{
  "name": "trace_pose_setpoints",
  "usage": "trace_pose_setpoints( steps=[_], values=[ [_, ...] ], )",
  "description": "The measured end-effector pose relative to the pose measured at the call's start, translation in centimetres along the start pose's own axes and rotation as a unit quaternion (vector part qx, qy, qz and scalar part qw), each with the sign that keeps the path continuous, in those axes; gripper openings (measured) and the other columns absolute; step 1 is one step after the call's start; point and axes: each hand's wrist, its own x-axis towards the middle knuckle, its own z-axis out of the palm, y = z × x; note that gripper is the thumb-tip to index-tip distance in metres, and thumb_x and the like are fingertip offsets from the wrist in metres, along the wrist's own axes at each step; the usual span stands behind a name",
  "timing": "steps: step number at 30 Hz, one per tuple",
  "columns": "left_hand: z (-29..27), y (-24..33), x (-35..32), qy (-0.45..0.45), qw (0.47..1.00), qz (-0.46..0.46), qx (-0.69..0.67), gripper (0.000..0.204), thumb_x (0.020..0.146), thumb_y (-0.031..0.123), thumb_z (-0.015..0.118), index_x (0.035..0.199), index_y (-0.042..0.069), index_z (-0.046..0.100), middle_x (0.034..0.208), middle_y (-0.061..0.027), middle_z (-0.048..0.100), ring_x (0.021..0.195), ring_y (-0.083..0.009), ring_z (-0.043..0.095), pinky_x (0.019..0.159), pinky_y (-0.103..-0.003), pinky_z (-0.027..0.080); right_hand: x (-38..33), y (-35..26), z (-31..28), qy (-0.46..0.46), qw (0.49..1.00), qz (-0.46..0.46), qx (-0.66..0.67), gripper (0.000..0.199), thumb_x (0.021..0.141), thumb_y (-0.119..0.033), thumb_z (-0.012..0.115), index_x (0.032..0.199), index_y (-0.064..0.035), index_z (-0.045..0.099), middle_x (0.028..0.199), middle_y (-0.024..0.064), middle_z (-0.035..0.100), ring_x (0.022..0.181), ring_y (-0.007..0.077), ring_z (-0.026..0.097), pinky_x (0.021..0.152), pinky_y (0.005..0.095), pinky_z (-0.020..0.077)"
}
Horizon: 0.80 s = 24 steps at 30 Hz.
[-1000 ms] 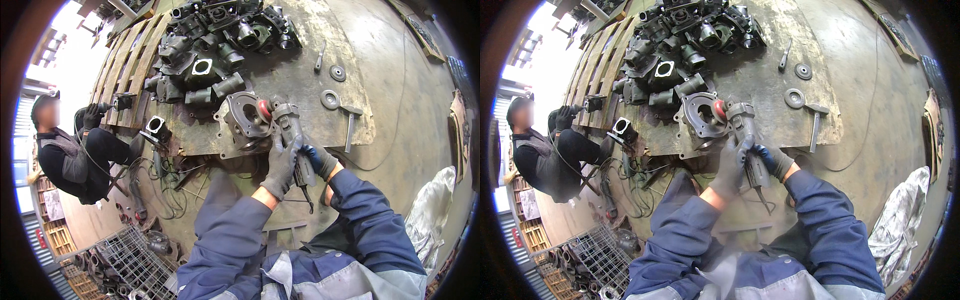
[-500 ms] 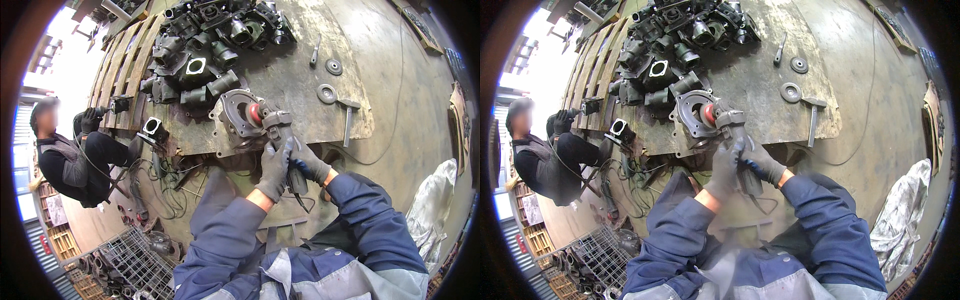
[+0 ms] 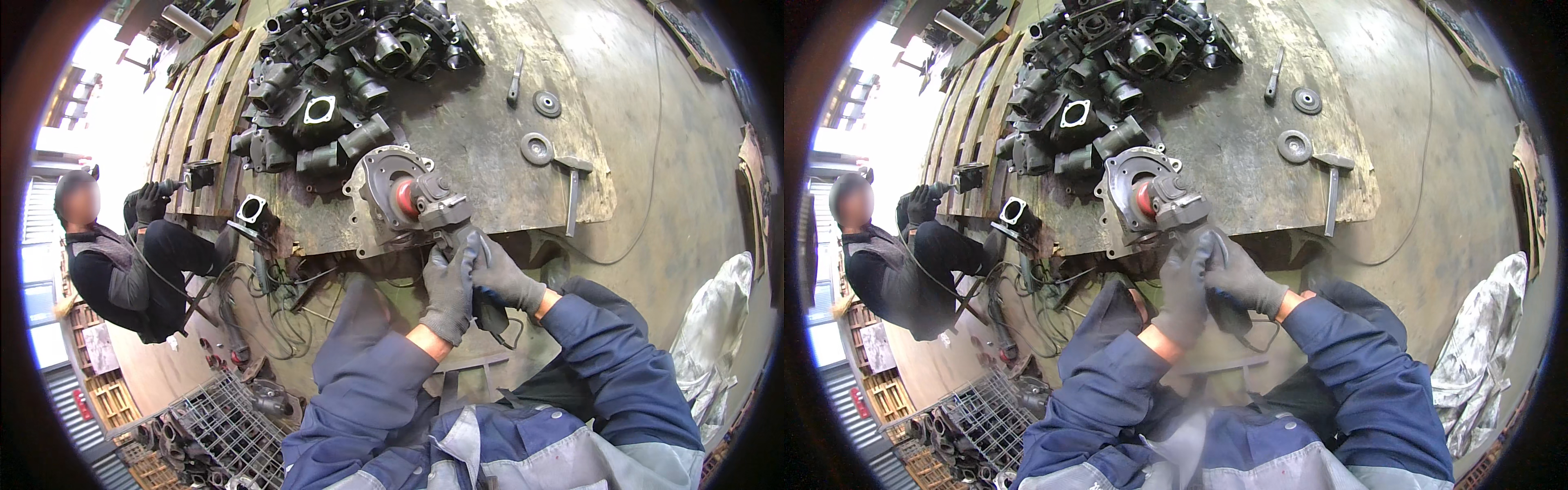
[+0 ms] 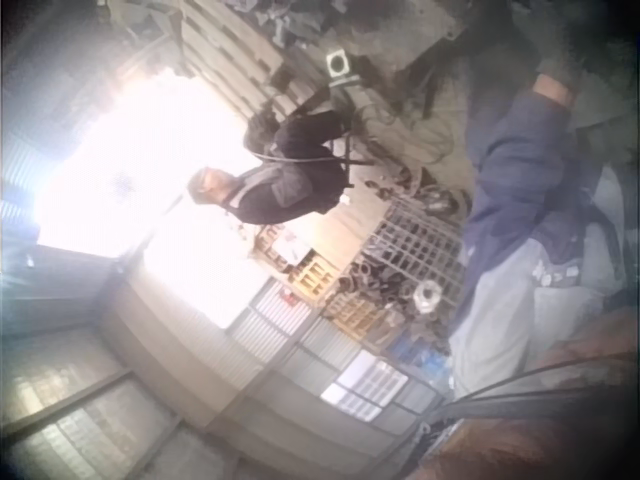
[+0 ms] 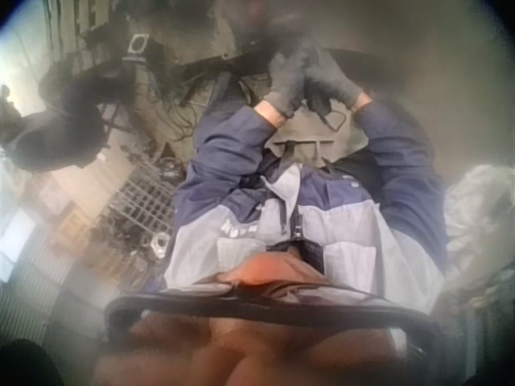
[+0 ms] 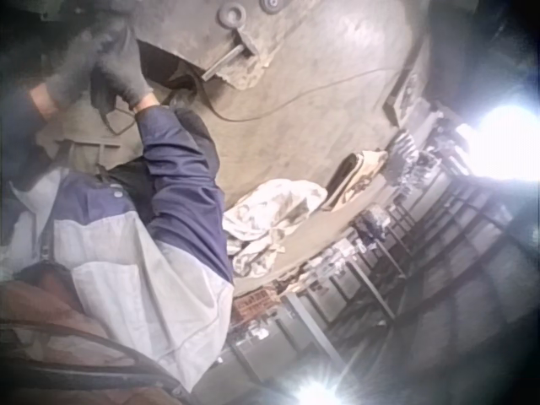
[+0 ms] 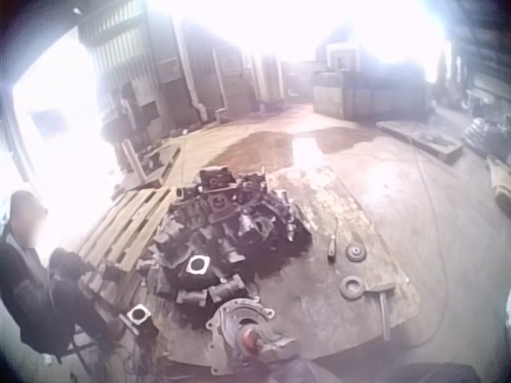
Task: The person uses an angle grinder to smooth the surface of a metal part on a workbench. They repeatedly reposition the part and adjust the grinder to cover different areas, then place the finished part into a wire basket.
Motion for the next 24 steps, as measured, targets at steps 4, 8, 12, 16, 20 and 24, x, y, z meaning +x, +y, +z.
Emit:
trace_pose_setpoints(
  steps=[4,8,12,16,20,24],
  values=[
    [0.1,1.1,0.5,-0.006,0.999,0.037,0.009,0.04,0.103,0.033,0.079,0.124,0.0,0.068,0.108,-0.0026,0.072,0.097,-0.0107,0.063,0.088,-0.03,0.053,1.1,-1.2,-0.1,-0.025,0.993,-0.02,0.113,0.056,0.085,-0.007,0.071,0.139,-0.0014,0.055,0.122,0.001,0.063,0.113,0.0127,0.056,0.104,0.0316,0.0489],
    [0.3,2.6,1.4,-0.029,0.995,0.08,0.056,0.042,0.106,0.036,0.073,0.122,-0.002,0.071,0.109,-0.0033,0.071,0.098,-0.0109,0.063,0.089,-0.03,0.052,3.3,-2.5,-1.3,-0.037,0.997,0.001,0.068,0.068,0.086,-0.02,0.075,0.147,-0.0011,0.054,0.128,0.0095,0.067,0.114,0.0173,0.062,0.103,0.0348,0.0525],
    [0.9,3.5,3.4,-0.065,0.997,0.049,-0.011,0.04,0.11,0.034,0.067,0.124,-0.003,0.07,0.11,-0.0042,0.072,0.098,-0.0114,0.064,0.09,-0.03,0.052,4.7,-3.6,-2.7,-0.043,0.992,0.037,0.115,0.054,0.088,-0.022,0.074,0.135,0.0014,0.062,0.12,0.01,0.07,0.107,0.0172,0.065,0.093,0.0349,0.056],
    [1.1,3.8,4.1,-0.101,0.992,0.08,-0.011,0.043,0.11,0.037,0.067,0.128,-0.002,0.07,0.113,-0.005,0.072,0.1,-0.0138,0.066,0.091,-0.031,0.054,5.2,-4.3,-3.7,-0.078,0.993,-0.045,-0.08,0.022,0.095,-0.018,0.072,0.114,-0.0065,0.072,0.105,0.0115,0.072,0.093,0.0214,0.069,0.083,0.0367,0.0579],
    [1.1,3.8,4.3,-0.109,0.991,0.077,-0.026,0.043,0.113,0.04,0.059,0.127,0.001,0.069,0.113,-0.0072,0.072,0.102,-0.0148,0.07,0.092,-0.032,0.056,6.0,-3.9,-3.8,-0.02,0.996,0.068,0.056,0.011,0.099,-0.016,0.07,0.108,-0.011,0.075,0.095,0.0122,0.073,0.085,0.0228,0.07,0.078,0.0373,0.0584],
    [1.1,3.7,4.5,-0.131,0.987,0.07,-0.052,0.043,0.112,0.04,0.06,0.128,0.001,0.069,0.114,-0.0078,0.072,0.103,-0.0158,0.07,0.092,-0.033,0.057,6.4,-2.7,-3.9,-0.064,0.993,-0.088,-0.039,0.019,0.102,-0.022,0.068,0.112,-0.0079,0.075,0.098,0.0089,0.075,0.089,0.0198,0.072,0.079,0.0379,0.0594]
  ],
)
